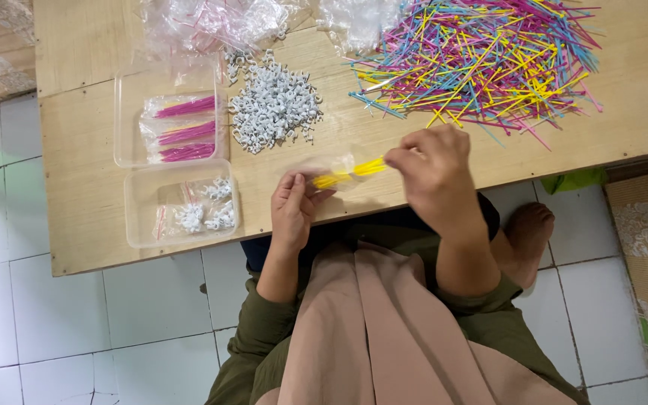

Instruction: The person sorts colorful plastic sticks by color on a wooden table, then places yellow sticks into a small plastic bag and seals it. The person continues sorting blue sticks from a mixed pile.

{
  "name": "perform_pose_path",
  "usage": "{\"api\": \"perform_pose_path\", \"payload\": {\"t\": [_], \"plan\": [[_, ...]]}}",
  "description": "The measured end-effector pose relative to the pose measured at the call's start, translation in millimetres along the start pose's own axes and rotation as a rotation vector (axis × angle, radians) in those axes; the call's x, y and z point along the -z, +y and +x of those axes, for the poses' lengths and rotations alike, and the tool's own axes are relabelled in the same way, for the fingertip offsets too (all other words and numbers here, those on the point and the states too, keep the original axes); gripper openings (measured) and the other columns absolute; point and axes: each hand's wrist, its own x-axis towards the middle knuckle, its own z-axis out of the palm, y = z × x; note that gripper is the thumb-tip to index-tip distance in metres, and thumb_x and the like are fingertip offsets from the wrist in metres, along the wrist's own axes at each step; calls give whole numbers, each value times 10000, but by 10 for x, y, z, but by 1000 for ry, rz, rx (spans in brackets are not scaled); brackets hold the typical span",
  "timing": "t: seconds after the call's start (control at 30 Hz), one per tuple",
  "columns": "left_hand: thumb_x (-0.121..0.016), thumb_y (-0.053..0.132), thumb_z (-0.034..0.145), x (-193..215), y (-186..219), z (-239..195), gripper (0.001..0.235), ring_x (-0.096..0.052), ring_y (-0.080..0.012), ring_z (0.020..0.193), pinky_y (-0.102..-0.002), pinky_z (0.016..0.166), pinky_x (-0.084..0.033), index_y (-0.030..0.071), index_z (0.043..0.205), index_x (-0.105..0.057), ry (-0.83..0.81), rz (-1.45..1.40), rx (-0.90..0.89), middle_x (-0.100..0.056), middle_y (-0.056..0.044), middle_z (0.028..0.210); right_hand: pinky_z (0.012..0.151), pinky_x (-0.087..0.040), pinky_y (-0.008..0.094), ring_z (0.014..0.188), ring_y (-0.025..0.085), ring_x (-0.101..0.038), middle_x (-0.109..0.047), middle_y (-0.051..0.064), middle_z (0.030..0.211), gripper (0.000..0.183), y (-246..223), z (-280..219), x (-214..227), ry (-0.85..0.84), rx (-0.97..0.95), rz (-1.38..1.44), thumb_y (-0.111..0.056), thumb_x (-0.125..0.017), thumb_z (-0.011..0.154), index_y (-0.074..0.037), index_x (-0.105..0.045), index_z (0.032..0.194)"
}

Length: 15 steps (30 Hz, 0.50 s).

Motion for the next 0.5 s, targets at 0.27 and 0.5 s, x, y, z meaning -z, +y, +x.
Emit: {"api": "perform_pose_path", "payload": {"t": [0.27,0.5], "plan": [[-490,239,1091,-45,29,-54,209,-741,-309,1053,-509,902,-622,84,1149,-619,-29,0,-13,-738,-163,1176,949,-311,379,1043,223,-511,-578,-9,1084,275,-118,3,-91,-92,-50,131,-7,-624,952,-219,-736,1088],[-490,241,1085,201,32,-9,181,-741,-337,1057,-544,913,-618,120,1133,-616,17,-55,-17,-741,-159,1179,930,-343,501,1087,300,-494,-592,30,1078,253,509,-535,-263,-483,-643,40,-308,-755,940,-188,-701,1155]]}}
